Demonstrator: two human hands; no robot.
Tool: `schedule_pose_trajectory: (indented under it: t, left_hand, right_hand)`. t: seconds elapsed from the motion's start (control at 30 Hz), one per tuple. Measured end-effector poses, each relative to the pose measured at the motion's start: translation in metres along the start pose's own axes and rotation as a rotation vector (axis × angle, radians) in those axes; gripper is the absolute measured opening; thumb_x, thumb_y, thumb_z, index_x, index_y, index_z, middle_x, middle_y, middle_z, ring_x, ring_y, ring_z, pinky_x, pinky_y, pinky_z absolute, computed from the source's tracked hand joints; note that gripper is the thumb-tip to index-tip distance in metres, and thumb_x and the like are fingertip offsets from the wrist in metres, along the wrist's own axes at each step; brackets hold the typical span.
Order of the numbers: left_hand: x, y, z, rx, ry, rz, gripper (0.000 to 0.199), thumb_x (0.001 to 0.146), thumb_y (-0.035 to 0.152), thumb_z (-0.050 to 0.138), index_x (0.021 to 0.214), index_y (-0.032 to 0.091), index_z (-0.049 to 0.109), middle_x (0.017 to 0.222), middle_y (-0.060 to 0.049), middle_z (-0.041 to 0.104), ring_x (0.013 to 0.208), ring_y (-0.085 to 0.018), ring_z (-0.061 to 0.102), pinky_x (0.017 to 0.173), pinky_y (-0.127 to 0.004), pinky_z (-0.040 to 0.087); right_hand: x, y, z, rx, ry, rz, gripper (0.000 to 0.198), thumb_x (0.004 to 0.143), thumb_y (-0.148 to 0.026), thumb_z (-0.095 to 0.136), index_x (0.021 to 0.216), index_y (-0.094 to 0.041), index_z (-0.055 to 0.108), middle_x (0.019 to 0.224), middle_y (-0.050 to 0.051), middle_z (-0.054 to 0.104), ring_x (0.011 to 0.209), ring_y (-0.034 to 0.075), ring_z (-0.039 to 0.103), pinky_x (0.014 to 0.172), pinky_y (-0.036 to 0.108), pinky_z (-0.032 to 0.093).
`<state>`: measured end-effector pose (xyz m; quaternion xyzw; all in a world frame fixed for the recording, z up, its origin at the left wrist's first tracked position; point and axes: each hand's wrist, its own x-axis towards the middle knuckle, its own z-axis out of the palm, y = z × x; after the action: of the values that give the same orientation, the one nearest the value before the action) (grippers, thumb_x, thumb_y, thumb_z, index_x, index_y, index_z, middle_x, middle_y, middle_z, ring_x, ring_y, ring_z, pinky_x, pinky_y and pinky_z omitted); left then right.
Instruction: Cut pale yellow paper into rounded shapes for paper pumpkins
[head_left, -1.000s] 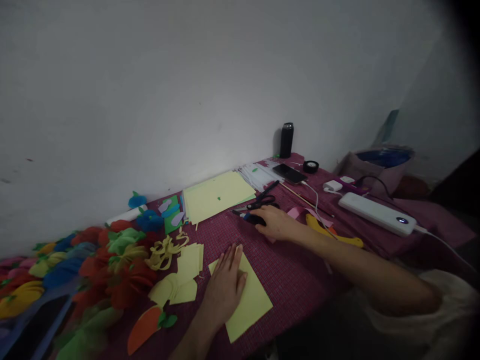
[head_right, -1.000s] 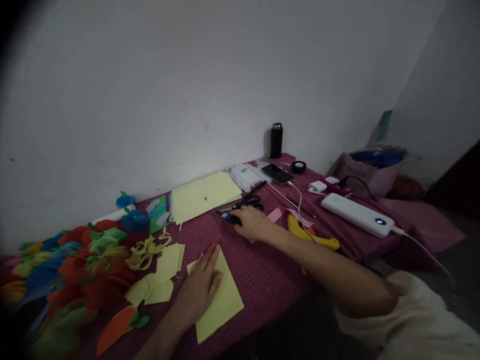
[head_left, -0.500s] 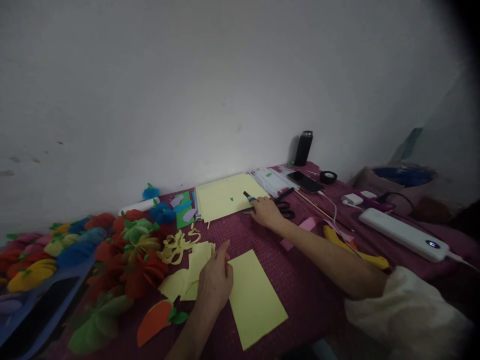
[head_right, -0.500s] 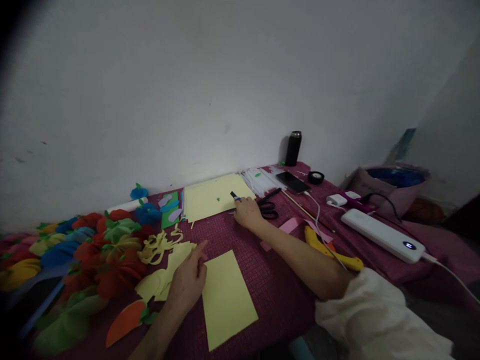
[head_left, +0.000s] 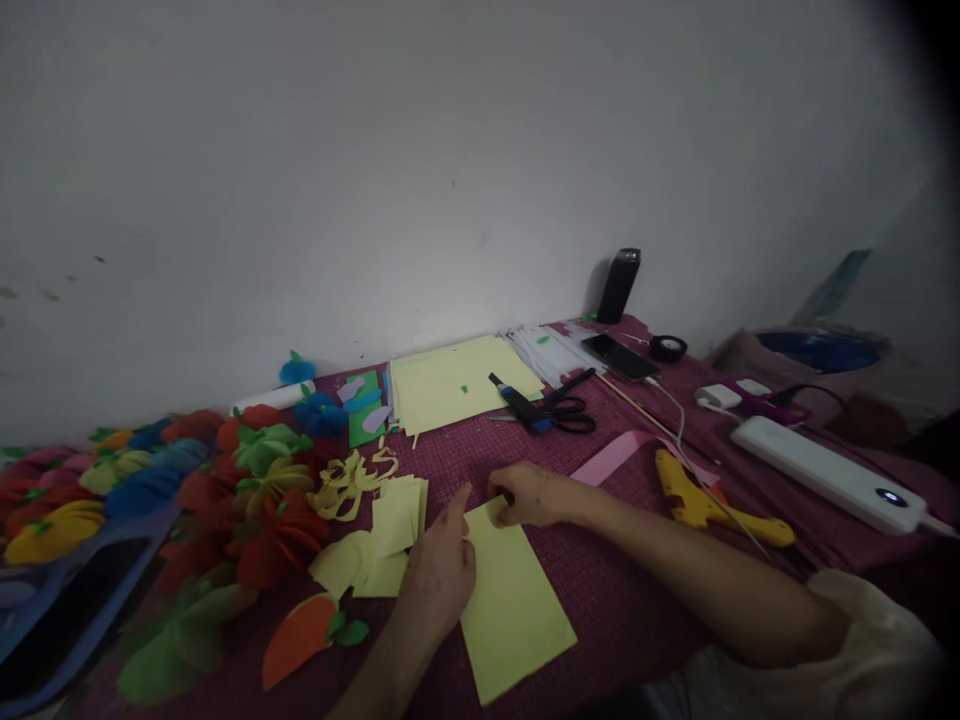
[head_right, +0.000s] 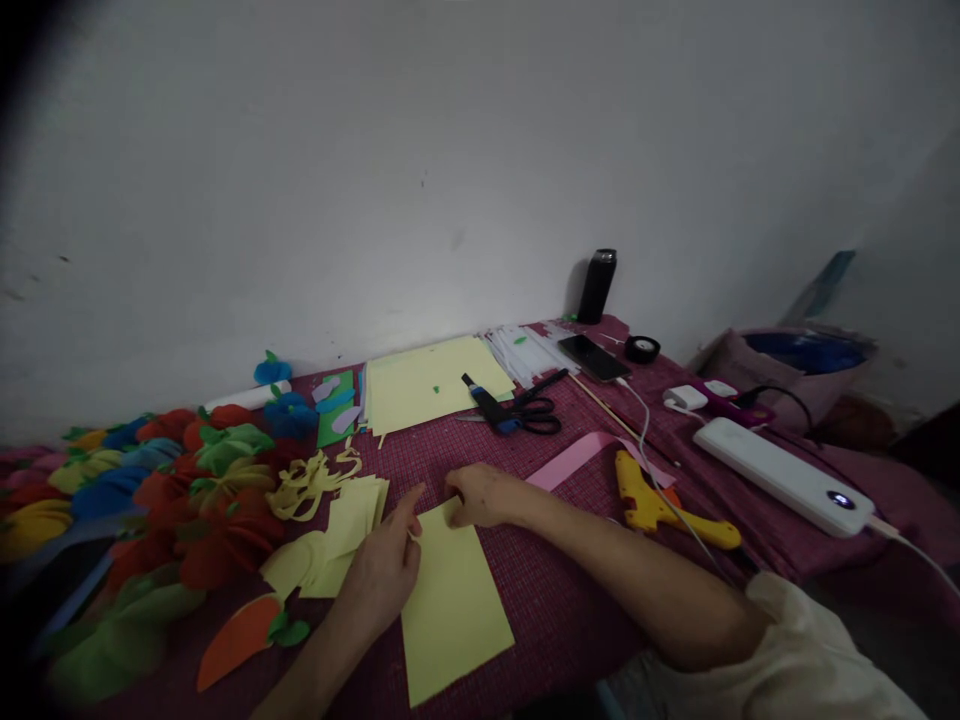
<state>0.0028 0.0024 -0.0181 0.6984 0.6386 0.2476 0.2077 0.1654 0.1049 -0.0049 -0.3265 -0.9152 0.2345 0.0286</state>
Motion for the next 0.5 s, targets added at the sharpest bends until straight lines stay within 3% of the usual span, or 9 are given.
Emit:
schedule_pose_trajectory:
  t: [0.1, 0.2, 0.37, 0.5]
  left_hand:
    - [-0.001, -0.001, 0.0, -0.03, 0.022, 0.02, 0.059, 0.069, 0.005, 0.035, 0.127, 0.02, 0.032, 0.083, -0.005, 0.057, 0.077, -0.019, 0.055, 0.07, -0.031, 0.039]
    - [-0.002, 0.0, -0.004, -0.07, 0.102, 0.0, 0.059, 0.071, 0.006, 0.036, 0.127, 0.023, 0.031, 0.088, -0.004, 0.057, 0.072, -0.017, 0.055, 0.065, -0.028, 0.04]
    - [0.0, 0.006, -0.013, -0.258, 0.296, -0.06, 0.053, 0.075, 0.013, 0.039, 0.126, 0.023, 0.031, 0.095, -0.005, 0.057, 0.073, -0.015, 0.055, 0.059, -0.025, 0.042]
    - [0.001, 0.007, -0.01, -0.334, 0.305, -0.079, 0.05, 0.075, 0.016, 0.042, 0.124, 0.021, 0.034, 0.096, -0.007, 0.056, 0.076, -0.017, 0.056, 0.058, -0.025, 0.043]
  right_hand:
    - [-0.001, 0.004, 0.001, 0.054, 0.002, -0.015, 0.016, 0.068, -0.03, 0.058, 0.072, -0.016, 0.064, 0.062, -0.001, 0.06, 0.054, 0.01, 0.05, 0.047, 0.019, 0.028]
    - [-0.004, 0.006, -0.004, 0.095, 0.043, -0.003, 0.019, 0.069, -0.033, 0.057, 0.067, -0.016, 0.064, 0.057, -0.002, 0.058, 0.052, 0.009, 0.047, 0.046, 0.019, 0.027]
    - [-0.008, 0.031, -0.034, 0.112, 0.205, 0.104, 0.031, 0.078, -0.039, 0.046, 0.069, -0.016, 0.064, 0.058, -0.001, 0.056, 0.051, 0.01, 0.044, 0.046, 0.021, 0.025]
    - [-0.013, 0.056, -0.059, 0.098, 0.314, 0.206, 0.033, 0.077, -0.041, 0.046, 0.062, -0.015, 0.061, 0.053, 0.0, 0.051, 0.048, 0.011, 0.041, 0.045, 0.022, 0.023]
